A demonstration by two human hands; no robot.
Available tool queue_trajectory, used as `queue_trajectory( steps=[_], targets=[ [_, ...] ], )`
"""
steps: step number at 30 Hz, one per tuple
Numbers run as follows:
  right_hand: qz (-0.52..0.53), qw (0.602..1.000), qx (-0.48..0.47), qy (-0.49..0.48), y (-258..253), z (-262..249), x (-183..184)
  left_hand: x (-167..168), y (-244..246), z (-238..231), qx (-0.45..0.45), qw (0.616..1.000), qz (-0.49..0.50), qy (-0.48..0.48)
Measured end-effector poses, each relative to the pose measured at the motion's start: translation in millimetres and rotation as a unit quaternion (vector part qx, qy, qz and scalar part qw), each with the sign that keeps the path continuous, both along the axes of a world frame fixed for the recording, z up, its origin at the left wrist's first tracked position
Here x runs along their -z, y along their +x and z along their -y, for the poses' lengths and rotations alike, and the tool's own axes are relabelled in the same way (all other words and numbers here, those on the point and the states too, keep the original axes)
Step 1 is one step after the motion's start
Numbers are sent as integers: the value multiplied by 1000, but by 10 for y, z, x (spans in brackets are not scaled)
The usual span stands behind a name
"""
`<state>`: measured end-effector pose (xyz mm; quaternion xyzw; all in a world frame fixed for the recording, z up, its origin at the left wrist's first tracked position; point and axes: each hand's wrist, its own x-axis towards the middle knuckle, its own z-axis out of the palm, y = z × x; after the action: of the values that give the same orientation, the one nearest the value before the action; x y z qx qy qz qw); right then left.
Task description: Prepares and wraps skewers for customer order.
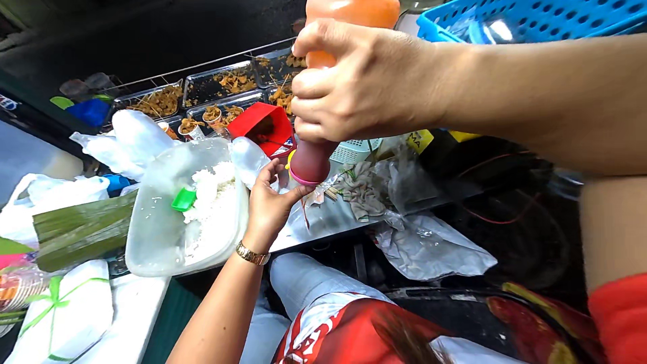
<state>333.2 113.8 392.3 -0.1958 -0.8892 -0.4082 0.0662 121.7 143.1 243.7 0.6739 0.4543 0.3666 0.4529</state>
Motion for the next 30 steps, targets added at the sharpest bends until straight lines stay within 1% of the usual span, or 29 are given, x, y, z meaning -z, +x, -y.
queue_trajectory(
  steps=[5,7,10,12,14,17,19,20,22,23,26,27,28,29,30],
  targets=[
    [-1,1000,9,-1,52,-1,31,7,13,7,24,1000,-7,-2],
    [-14,1000,8,-12,93,-7,66,25,16,7,54,998,-11,8],
    [-54,998,9,-40,204,-22,172,59,37,16,105,993,-39,48],
    [-90,994,21,-63,338,-54,309,62,35,8,134,986,-72,68],
    [-129,984,65,-102,537,-89,520,24,17,0,140,984,-92,55],
    [-223,946,140,-190,835,-136,1021,-41,-15,1,111,990,-81,9],
    [-299,895,176,-279,937,-166,1368,-53,-50,-12,90,994,-56,-4],
    [-342,863,191,-320,955,-203,1539,-57,-72,-22,79,996,-39,-9],
    [-443,789,212,-370,915,-307,1873,-57,-107,-44,58,998,4,-25],
    [-506,740,224,-383,849,-362,2016,-47,-118,-54,51,998,30,-30],
    [-692,551,247,-395,591,-634,2353,14,-132,-78,42,994,94,-25],
    [-732,504,242,-389,512,-741,2448,42,-136,-83,44,992,113,-21],
    [-753,479,239,-382,434,-836,2527,67,-137,-89,47,990,131,-19],
    [-759,472,243,-377,357,-906,2580,83,-133,-93,48,988,148,-18],
    [-754,480,254,-370,289,-966,2637,90,-125,-95,47,986,161,-18]
  ],
)
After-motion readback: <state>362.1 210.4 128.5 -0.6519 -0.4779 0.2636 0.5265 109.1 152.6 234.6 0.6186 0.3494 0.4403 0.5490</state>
